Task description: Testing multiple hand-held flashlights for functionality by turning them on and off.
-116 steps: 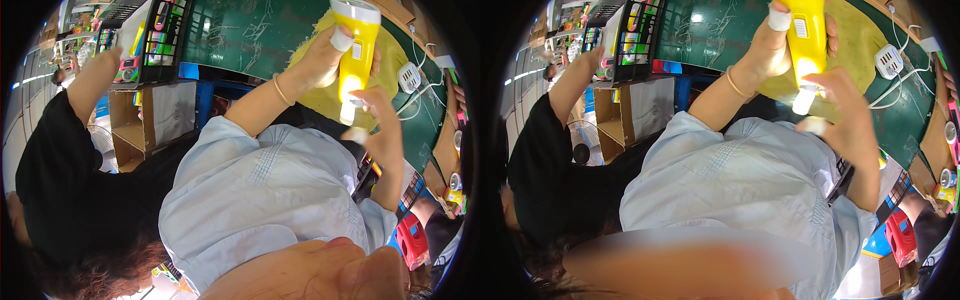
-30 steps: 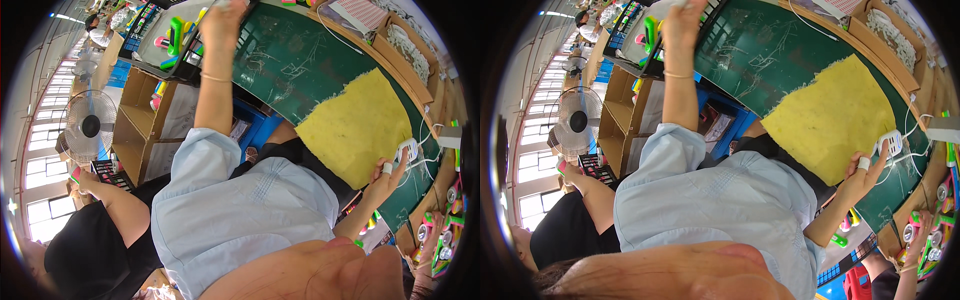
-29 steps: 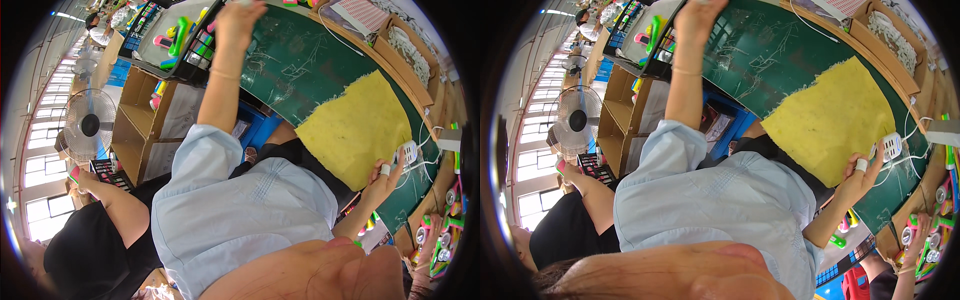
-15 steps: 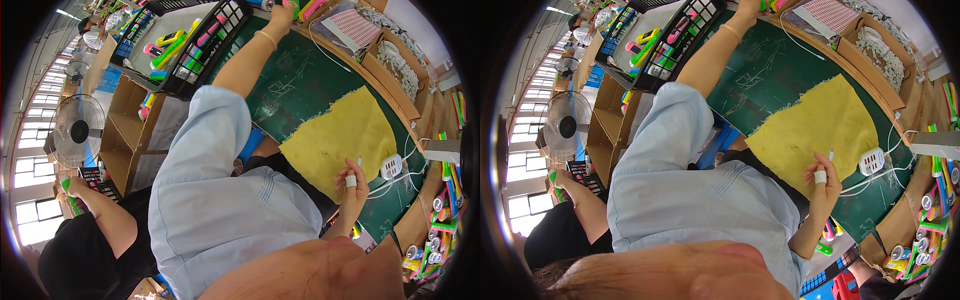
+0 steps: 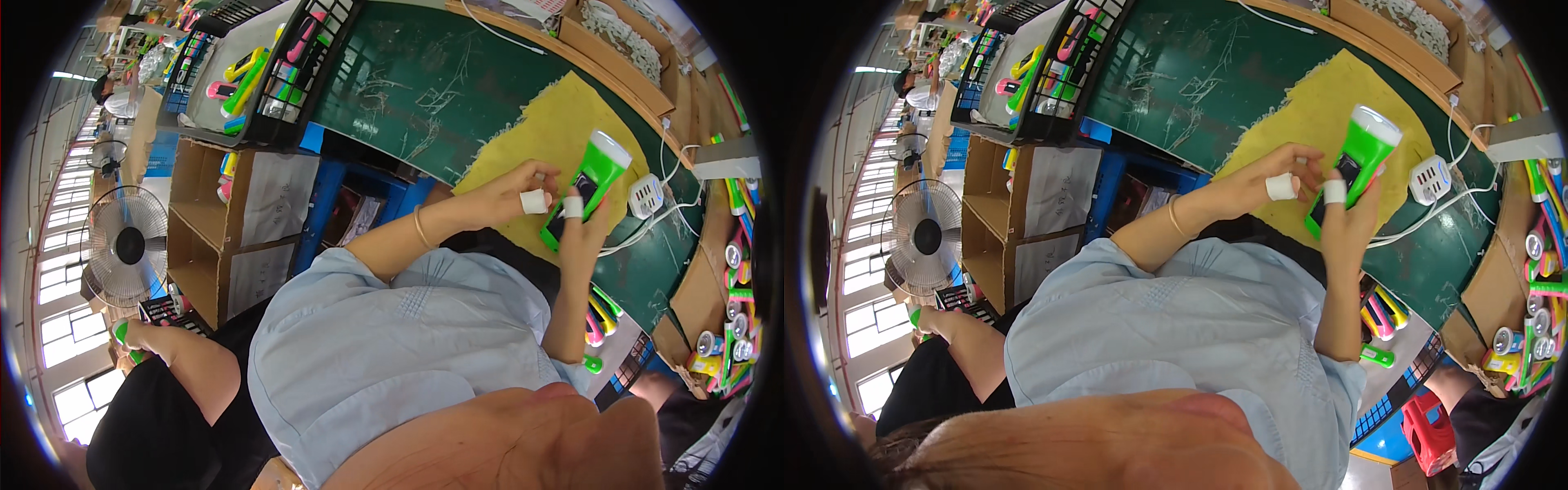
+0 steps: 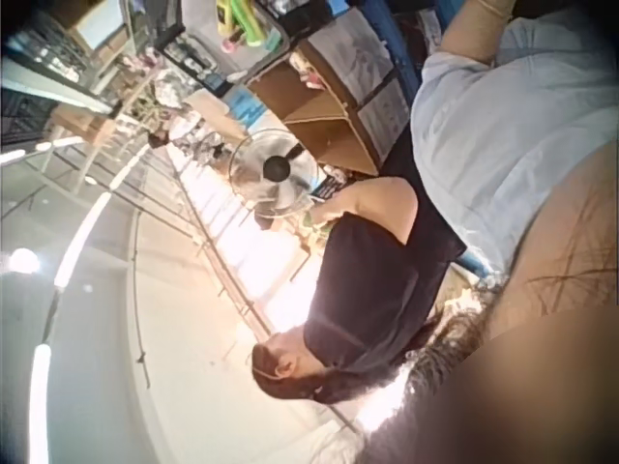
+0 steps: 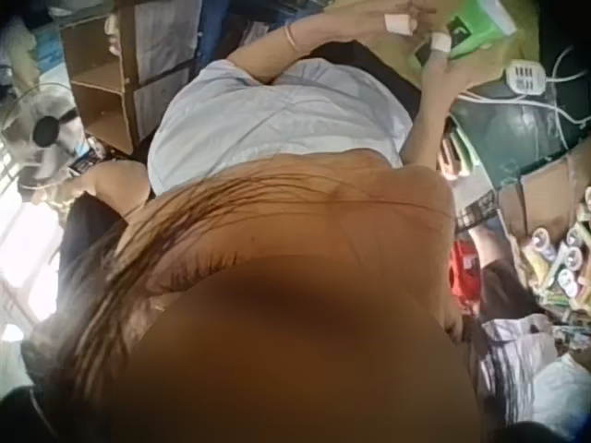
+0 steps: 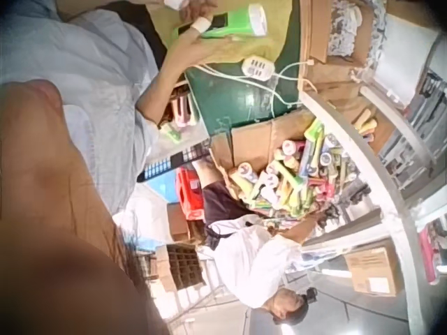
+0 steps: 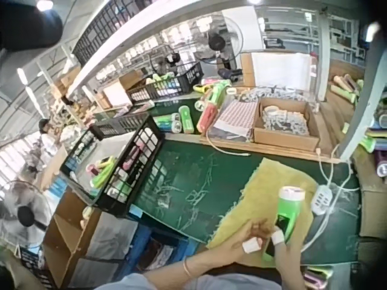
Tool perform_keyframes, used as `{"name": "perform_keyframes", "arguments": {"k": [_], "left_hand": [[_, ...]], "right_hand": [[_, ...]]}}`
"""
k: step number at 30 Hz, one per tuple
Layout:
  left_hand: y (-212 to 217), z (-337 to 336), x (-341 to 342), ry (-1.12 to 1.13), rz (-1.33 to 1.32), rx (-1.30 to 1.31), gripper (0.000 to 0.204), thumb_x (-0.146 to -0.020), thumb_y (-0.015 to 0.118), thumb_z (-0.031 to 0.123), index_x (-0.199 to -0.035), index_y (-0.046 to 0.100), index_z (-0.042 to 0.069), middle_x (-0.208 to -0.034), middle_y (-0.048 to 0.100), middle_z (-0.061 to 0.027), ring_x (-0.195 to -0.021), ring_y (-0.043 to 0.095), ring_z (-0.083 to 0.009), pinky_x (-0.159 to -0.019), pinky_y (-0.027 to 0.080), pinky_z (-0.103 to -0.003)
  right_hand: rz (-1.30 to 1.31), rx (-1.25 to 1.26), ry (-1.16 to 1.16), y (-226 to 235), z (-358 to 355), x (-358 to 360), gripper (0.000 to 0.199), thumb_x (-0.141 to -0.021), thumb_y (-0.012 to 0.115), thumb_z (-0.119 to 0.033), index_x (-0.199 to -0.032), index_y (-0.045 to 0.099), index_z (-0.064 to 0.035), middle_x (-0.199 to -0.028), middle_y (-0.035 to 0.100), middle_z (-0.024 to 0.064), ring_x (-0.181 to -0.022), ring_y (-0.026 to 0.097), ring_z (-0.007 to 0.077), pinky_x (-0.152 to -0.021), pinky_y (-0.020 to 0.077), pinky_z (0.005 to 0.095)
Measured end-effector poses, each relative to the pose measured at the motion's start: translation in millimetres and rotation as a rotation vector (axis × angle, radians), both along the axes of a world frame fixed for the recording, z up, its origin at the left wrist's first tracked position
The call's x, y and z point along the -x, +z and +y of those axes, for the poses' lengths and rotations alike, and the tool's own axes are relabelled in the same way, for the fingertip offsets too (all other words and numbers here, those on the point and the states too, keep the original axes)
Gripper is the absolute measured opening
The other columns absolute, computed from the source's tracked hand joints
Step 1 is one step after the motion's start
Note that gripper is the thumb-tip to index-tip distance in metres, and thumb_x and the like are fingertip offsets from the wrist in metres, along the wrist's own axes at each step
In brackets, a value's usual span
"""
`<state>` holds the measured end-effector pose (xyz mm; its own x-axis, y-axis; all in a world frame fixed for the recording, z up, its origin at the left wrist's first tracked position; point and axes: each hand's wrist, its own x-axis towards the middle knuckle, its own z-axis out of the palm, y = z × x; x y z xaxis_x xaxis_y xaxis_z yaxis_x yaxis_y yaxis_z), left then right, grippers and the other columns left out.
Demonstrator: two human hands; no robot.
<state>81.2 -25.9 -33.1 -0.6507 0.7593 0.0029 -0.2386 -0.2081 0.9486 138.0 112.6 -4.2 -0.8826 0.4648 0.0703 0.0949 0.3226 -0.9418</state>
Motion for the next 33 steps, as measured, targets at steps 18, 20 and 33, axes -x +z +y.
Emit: {"name": "perform_keyframes", "arguments": {"k": [18, 20, 33], "left_hand": [[25, 66, 43, -0.02, -0.555, -0.108, 0.042, -0.087, 0.051, 0.035, -0.112, 0.045, 0.002, -0.09, 0.056, -0.0078, -0.076, 0.059, -0.018, -0.068, 0.053, -0.033], [28, 70, 48, -0.056, -0.587, -0.147, 0.043, -0.087, 0.052, 0.037, -0.111, 0.046, 0.002, -0.089, 0.056, -0.008, -0.073, 0.058, -0.0174, -0.063, 0.052, -0.031], [33, 75, 72, 0.312, 0.404, 0.348, 0.042, -0.077, 0.059, 0.014, -0.109, 0.039, -0.005, -0.095, 0.05, -0.017, -0.08, 0.056, -0.0265, -0.069, 0.048, -0.037]], "right_hand": [[0.045, 0.178, -0.026, -46, 35, -46, 0.023, -0.084, 0.047, 0.001, -0.106, 0.055, 0.0021, -0.092, 0.054, 0.0041, -0.081, 0.049, 0.0085, -0.075, 0.0391, 0.0203], [0.105, 0.115, -0.034, -48, 35, -47, 0.021, -0.084, 0.047, 0.001, -0.103, 0.056, 0.002, -0.084, 0.053, 0.0024, -0.078, 0.048, 0.0076, -0.073, 0.0388, 0.0193], [0.131, 0.743, 0.081, -21, 61, -39, 0.031, -0.091, 0.046, -0.016, -0.112, 0.047, 0.007, -0.069, 0.04, 0.0, -0.058, 0.033, 0.0062, -0.051, 0.0267, 0.0181]]}}
